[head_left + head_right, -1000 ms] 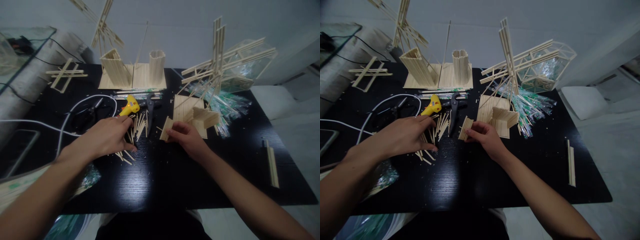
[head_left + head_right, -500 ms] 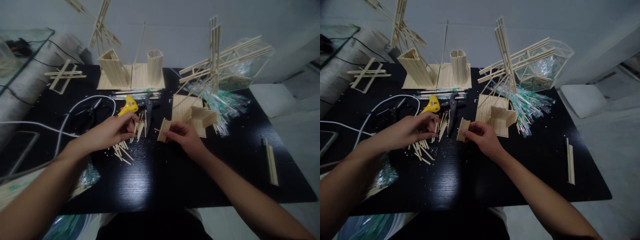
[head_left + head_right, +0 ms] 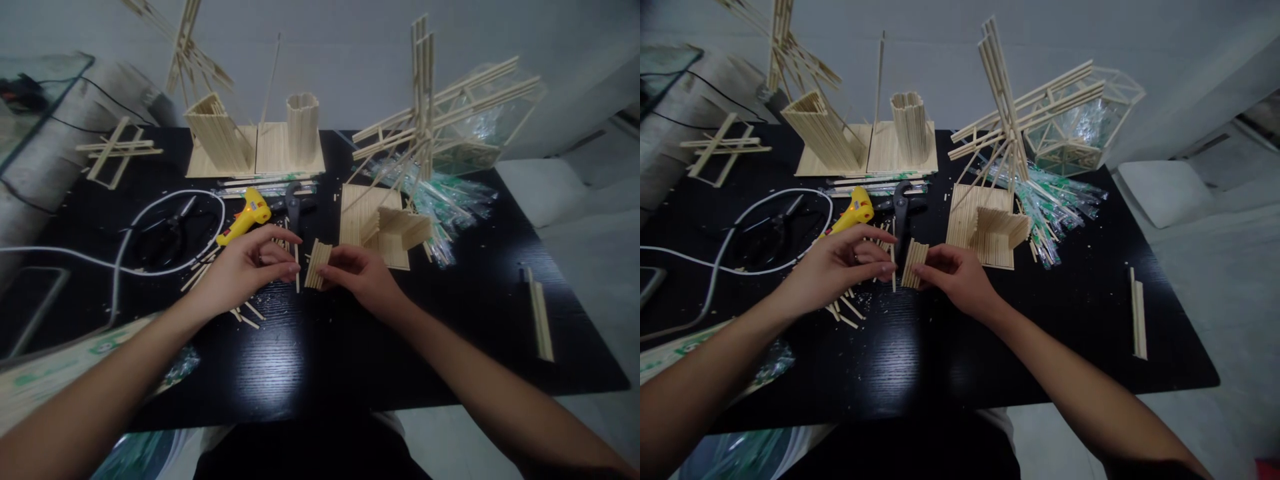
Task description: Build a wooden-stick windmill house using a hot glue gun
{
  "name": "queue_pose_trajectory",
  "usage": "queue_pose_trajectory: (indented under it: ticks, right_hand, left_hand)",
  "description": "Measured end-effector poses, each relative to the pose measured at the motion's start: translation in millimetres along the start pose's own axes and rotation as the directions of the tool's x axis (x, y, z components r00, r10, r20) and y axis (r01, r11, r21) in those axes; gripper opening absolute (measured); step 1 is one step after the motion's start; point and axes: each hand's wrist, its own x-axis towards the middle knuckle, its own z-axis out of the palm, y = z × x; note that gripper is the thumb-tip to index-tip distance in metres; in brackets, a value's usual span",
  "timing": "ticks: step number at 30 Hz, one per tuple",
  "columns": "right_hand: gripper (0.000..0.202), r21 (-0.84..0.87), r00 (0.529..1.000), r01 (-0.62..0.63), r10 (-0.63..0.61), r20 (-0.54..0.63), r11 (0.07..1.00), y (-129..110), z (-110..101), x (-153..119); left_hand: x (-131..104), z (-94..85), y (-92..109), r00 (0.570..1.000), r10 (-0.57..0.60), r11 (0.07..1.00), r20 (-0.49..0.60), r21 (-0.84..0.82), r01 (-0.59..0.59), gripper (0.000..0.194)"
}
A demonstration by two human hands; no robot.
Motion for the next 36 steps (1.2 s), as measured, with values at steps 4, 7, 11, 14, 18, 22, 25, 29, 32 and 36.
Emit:
queue_pose_trajectory:
  ticks: [4, 7, 11, 14, 18, 22, 25, 29, 32, 36]
  right_hand:
    - [0.032, 0.017, 1.000, -0.014, 0.014, -0.008, 1.000, -0.9, 1.7, -0.3]
    - [0.033, 0.027, 1.000, -0.020, 0.020, -0.006, 0.999, -0.9, 2.7, 0.0]
    - [0.033, 0.042, 1.000, -0.029, 0.030, -0.003, 0.999, -0.3, 3.7, 0.0]
    - [0.033, 0.048, 0.999, -0.035, 0.035, 0.002, 0.998, 0.2, 3.8, -0.1]
    - [0.031, 0.045, 0.999, -0.036, 0.036, 0.016, 0.998, 0.3, 3.9, -0.3]
    - [0.029, 0.029, 0.999, -0.027, 0.027, 0.019, 0.999, -0.2, 4.4, -0.8]
    - [0.029, 0.009, 1.000, -0.017, 0.016, 0.025, 1.000, -0.2, 4.5, -1.5]
    - [0.031, -0.017, 1.000, -0.001, 0.002, 0.018, 1.000, 0.7, 4.4, -2.0]
    - [0.031, -0.027, 1.000, 0.005, -0.004, 0.012, 1.000, 1.8, 4.6, -1.9]
    - [0.030, -0.031, 1.000, 0.008, -0.007, 0.010, 0.999, 1.9, 4.9, -1.9]
  left_hand:
    - [0.0, 1.0, 0.0, 1.000, -0.004, 1.000, -0.028, 0.012, 0.004, 0.038]
    - [0.8, 2.0, -0.1, 0.999, -0.003, 1.000, -0.045, 0.016, 0.004, 0.039]
    - [1.2, 4.5, 1.1, 0.999, -0.007, 1.000, -0.050, 0.023, 0.009, 0.038]
    - [0.9, 5.3, 1.7, 0.999, -0.008, 1.000, -0.044, 0.018, 0.009, 0.038]
    - [0.6, 4.7, 0.8, 0.999, 0.000, 1.000, -0.033, 0.014, 0.000, 0.039]
    - [1.0, 4.4, -1.1, 0.999, 0.014, 1.000, -0.031, 0.003, -0.014, 0.050]
    - [1.3, 4.6, -2.0, 0.999, 0.003, 1.000, -0.035, -0.011, -0.003, 0.053]
    - [1.0, 5.2, -2.5, 0.999, -0.025, 1.000, -0.041, -0.007, 0.025, 0.044]
    - [0.7, 5.5, -3.6, 0.999, -0.029, 1.000, -0.045, -0.005, 0.029, 0.040]
    - [1.4, 5.8, -5.2, 0.999, -0.034, 0.999, -0.040, -0.021, 0.033, 0.037]
